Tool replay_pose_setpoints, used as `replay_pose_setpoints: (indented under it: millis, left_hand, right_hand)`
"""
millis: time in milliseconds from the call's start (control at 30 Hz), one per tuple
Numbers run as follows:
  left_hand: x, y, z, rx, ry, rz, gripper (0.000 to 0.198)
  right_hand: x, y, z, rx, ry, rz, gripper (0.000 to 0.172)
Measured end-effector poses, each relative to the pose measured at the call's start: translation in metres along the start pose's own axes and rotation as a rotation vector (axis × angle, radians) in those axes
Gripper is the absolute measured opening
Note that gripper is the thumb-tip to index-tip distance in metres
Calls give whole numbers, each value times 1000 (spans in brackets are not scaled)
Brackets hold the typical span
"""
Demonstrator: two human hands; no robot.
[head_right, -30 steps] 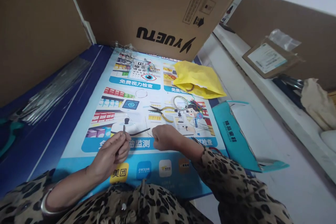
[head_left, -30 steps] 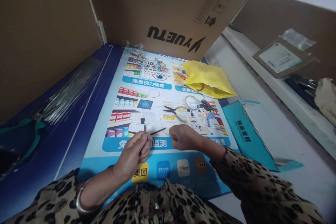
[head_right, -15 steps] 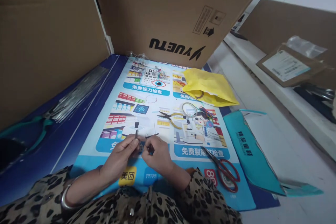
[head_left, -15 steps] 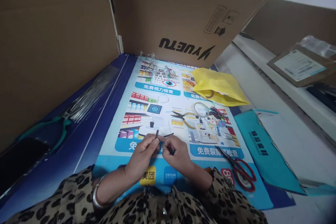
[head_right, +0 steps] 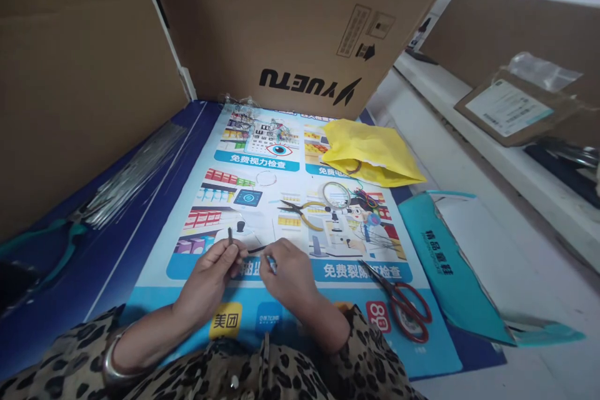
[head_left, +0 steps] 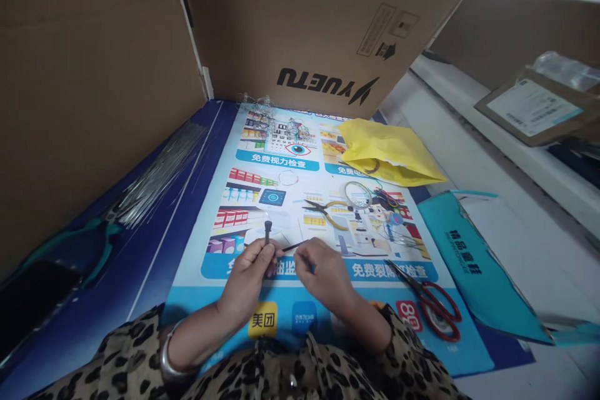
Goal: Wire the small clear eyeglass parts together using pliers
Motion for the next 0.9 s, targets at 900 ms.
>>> replay_pose_setpoints:
  millis: [900]
  left_hand:
    - [-2, 2, -6, 144, 207, 44, 29]
  right_hand:
    - [20, -72, 22, -35, 435, 469, 23]
Point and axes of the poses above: each hand's wrist, its own y-axis away from the middle knuckle, its own x-axis out of the palm, z = x × y, the point moved 5 cm from there along -y, towards the middle knuckle, and after that the axes turned 11 degrees about -x, right-handed, at the moved point
